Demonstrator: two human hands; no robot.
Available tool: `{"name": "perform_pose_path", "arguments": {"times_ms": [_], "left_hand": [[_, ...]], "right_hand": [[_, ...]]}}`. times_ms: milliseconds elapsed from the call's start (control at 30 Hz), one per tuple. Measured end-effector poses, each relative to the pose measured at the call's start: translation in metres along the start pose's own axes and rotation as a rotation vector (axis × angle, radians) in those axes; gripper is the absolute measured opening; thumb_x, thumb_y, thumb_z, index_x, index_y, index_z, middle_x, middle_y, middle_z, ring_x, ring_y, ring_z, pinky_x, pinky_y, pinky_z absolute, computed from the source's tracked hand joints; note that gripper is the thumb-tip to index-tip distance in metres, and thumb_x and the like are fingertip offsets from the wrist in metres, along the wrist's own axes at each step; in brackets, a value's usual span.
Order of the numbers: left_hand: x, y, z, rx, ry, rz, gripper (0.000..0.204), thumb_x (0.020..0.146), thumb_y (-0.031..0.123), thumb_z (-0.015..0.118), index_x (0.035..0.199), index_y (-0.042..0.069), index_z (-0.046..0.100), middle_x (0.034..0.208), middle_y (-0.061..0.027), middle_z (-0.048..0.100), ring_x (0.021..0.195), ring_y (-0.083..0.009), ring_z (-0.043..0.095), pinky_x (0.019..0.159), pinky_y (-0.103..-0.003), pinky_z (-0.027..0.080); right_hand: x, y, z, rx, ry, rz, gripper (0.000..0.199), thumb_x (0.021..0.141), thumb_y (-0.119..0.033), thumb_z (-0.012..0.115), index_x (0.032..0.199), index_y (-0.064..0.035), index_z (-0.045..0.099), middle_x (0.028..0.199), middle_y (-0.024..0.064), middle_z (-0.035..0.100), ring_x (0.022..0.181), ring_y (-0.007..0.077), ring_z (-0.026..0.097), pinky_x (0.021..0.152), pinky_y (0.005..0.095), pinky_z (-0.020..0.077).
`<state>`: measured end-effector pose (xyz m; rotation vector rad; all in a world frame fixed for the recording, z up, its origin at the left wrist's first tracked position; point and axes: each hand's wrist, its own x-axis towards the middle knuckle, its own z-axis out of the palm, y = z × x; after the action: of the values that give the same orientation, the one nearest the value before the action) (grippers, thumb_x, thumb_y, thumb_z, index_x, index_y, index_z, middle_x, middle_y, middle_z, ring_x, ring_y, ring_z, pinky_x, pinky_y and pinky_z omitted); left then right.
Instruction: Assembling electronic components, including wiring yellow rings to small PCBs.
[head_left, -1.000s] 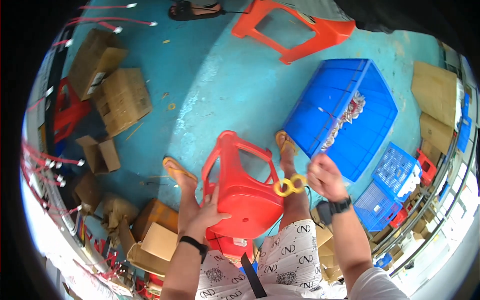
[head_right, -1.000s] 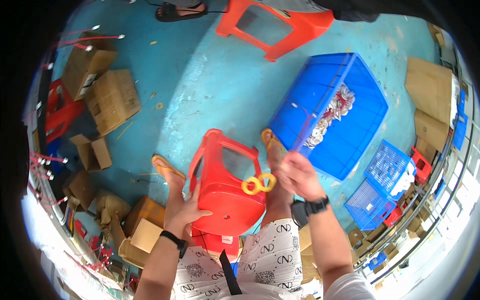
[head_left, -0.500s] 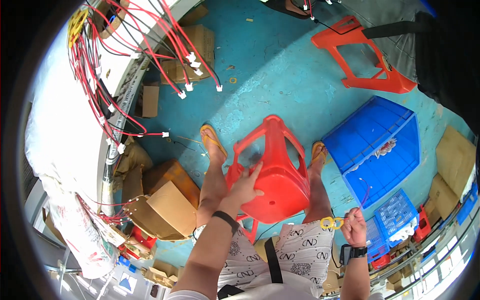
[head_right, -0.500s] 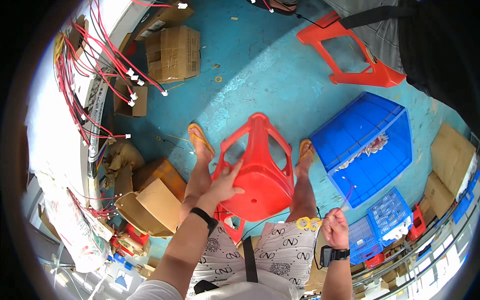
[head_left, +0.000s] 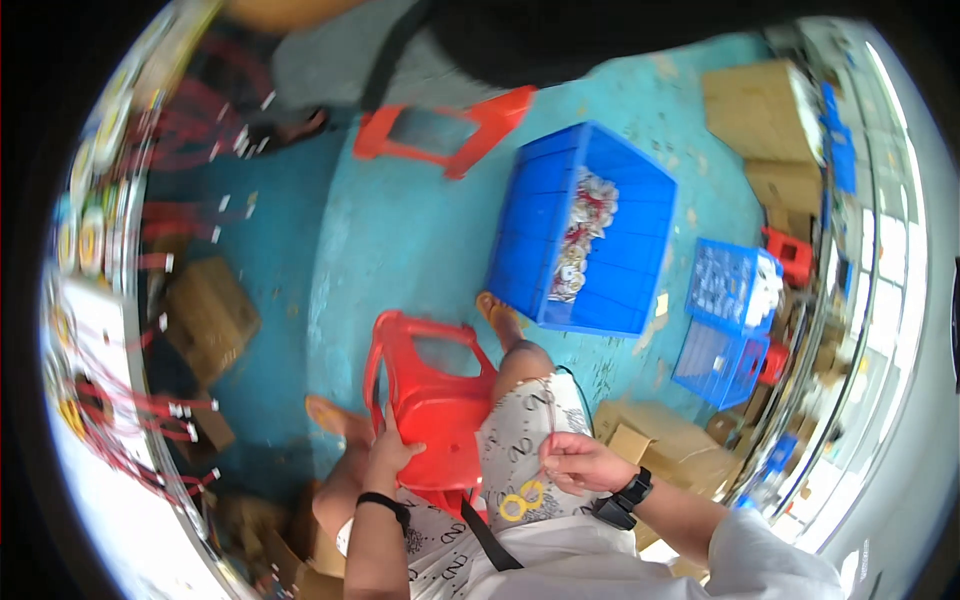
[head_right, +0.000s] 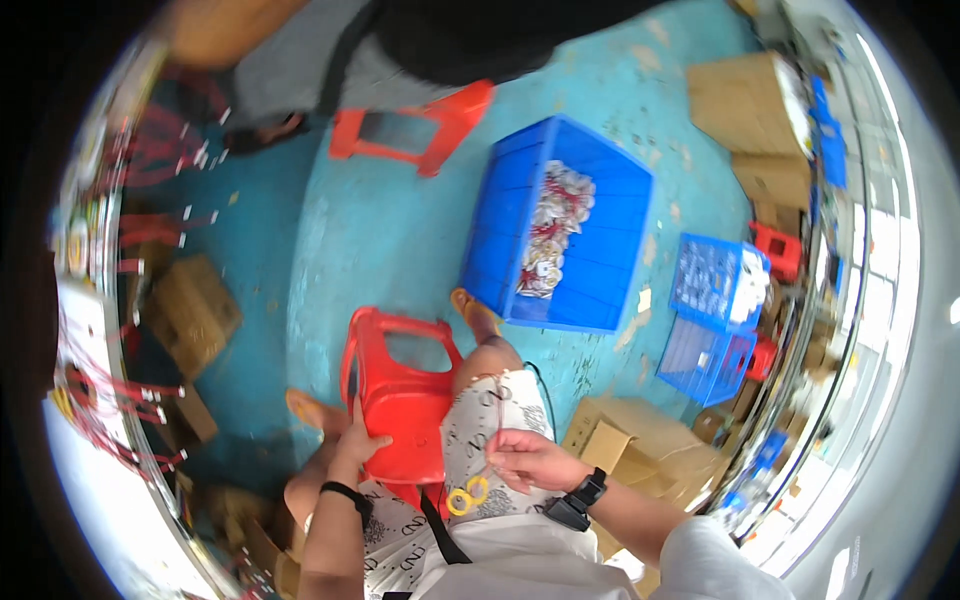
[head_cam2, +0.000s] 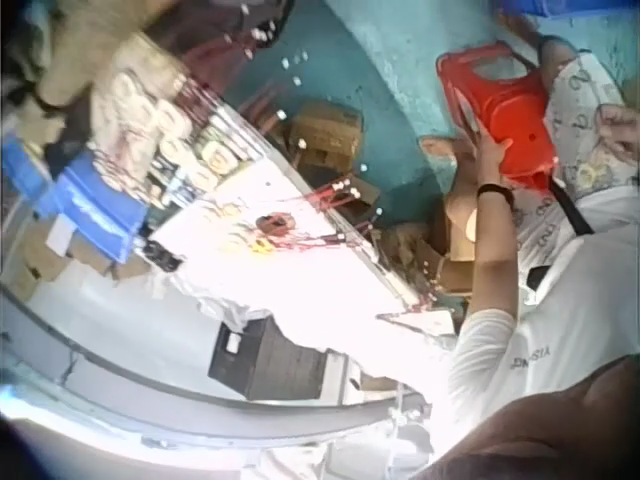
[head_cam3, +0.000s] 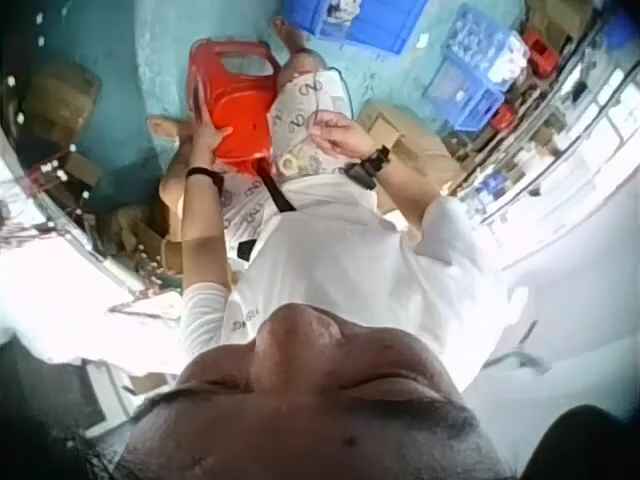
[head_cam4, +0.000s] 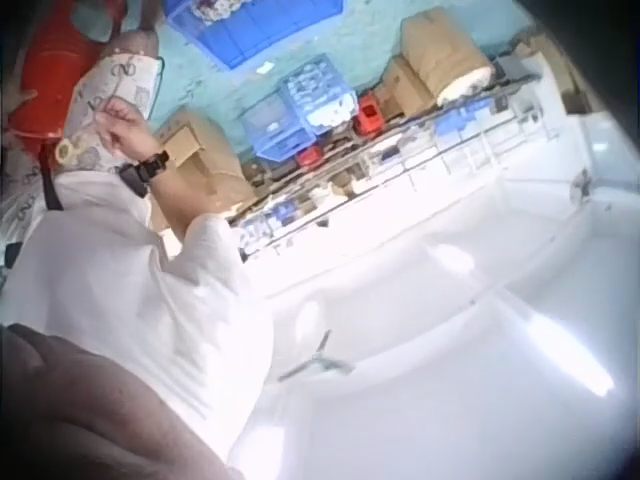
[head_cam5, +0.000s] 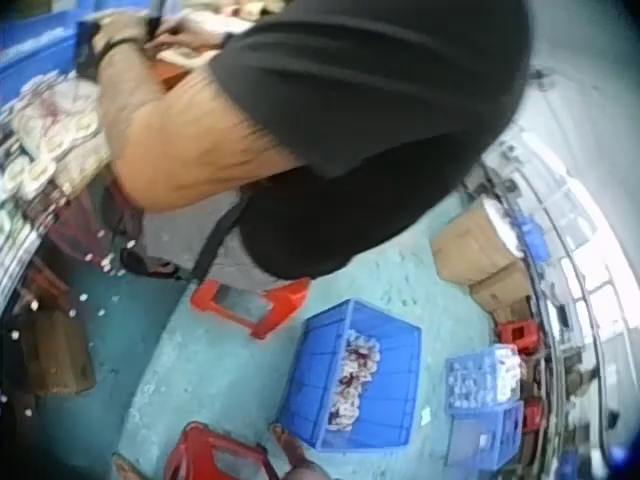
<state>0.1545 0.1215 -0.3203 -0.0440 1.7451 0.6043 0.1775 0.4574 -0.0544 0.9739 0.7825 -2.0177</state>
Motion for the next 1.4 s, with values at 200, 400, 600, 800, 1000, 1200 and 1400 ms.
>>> {"name": "perform_pose_path", "arguments": {"times_ms": [200, 400, 600, 800, 1000, 1200, 1400], "left_hand": [[0.019, 0.037, -0.028, 0.683, -0.160, -0.130, 0.135, 0.070, 0.056, 0.086, 0.158, -0.001, 0.001, 0.124, -0.0227, 0.067, 0.114, -0.0355, 0.067, 0.097, -0.045, 0.054], [-0.020, 0.099, -0.048, 0.755, -0.031, 0.299, 0.034, 0.098, 0.023, 0.048, 0.118, -0.001, 0.062, 0.108, -0.0224, 0.070, 0.109, -0.0359, 0.067, 0.086, -0.055, 0.054], [0.015, -0.009, -0.074, 0.706, 0.061, 0.112, 0.050, 0.095, 0.041, 0.056, 0.126, 0.002, 0.058, 0.118, -0.0222, 0.067, 0.110, -0.0417, 0.064, 0.092, -0.050, 0.052], [-0.110, -0.006, -0.047, 0.417, 0.375, 0.150, 0.055, 0.100, 0.036, 0.050, 0.135, -0.006, 0.054, 0.127, -0.0315, 0.061, 0.121, -0.0423, 0.057, 0.101, -0.048, 0.048], [-0.099, 0.001, -0.040, 0.436, 0.446, 0.218, 0.037, 0.096, 0.019, 0.050, 0.124, -0.005, 0.057, 0.105, -0.0301, 0.068, 0.101, -0.0476, 0.064, 0.087, -0.053, 0.052], [-0.030, 0.002, -0.050, 0.193, 0.148, 0.590, 0.031, 0.090, 0.030, 0.064, 0.114, 0.013, 0.070, 0.115, -0.0172, 0.071, 0.105, -0.0358, 0.068, 0.088, -0.041, 0.053], [0.008, -0.012, -0.029, 0.003, 0.022, 0.407, 0.034, 0.089, 0.012, 0.060, 0.122, 0.006, 0.062, 0.110, -0.0115, 0.071, 0.098, -0.0222, 0.066, 0.083, -0.035, 0.052]], "right_hand": [[0.038, 0.000, 0.034, 0.327, -0.009, -0.291, 0.015, 0.105, -0.017, 0.055, 0.112, -0.0044, 0.056, 0.068, -0.0017, 0.044, 0.049, 0.0079, 0.035, 0.045, 0.0229, 0.0312], [0.071, 0.019, 0.029, 0.230, -0.090, -0.371, 0.021, 0.104, -0.023, 0.058, 0.112, -0.0046, 0.055, 0.068, 0.0008, 0.050, 0.049, 0.0083, 0.043, 0.045, 0.0242, 0.0280], [0.143, 0.027, 0.031, 0.099, -0.301, -0.447, 0.019, 0.103, -0.022, 0.060, 0.110, -0.0057, 0.056, 0.068, -0.0019, 0.049, 0.051, 0.0067, 0.040, 0.046, 0.0221, 0.0282], [0.133, 0.047, 0.012, 0.033, -0.294, -0.375, 0.016, 0.101, -0.019, 0.062, 0.108, -0.0049, 0.059, 0.074, -0.0021, 0.052, 0.052, 0.0053, 0.041, 0.045, 0.0223, 0.0286], [0.112, 0.045, 0.042, -0.096, -0.279, -0.418, 0.014, 0.101, -0.020, 0.063, 0.107, -0.0074, 0.059, 0.071, -0.0014, 0.052, 0.052, 0.0075, 0.046, 0.044, 0.0205, 0.0325], [0.112, 0.041, 0.063, -0.268, -0.370, -0.436, 0.014, 0.102, -0.019, 0.060, 0.108, -0.0065, 0.058, 0.071, -0.0001, 0.052, 0.051, 0.0096, 0.048, 0.045, 0.0235, 0.0350], [0.146, 0.030, 0.058, -0.200, -0.380, -0.348, 0.014, 0.104, -0.018, 0.058, 0.110, -0.0064, 0.056, 0.072, 0.0008, 0.050, 0.051, 0.0101, 0.044, 0.045, 0.0238, 0.0355]]}}
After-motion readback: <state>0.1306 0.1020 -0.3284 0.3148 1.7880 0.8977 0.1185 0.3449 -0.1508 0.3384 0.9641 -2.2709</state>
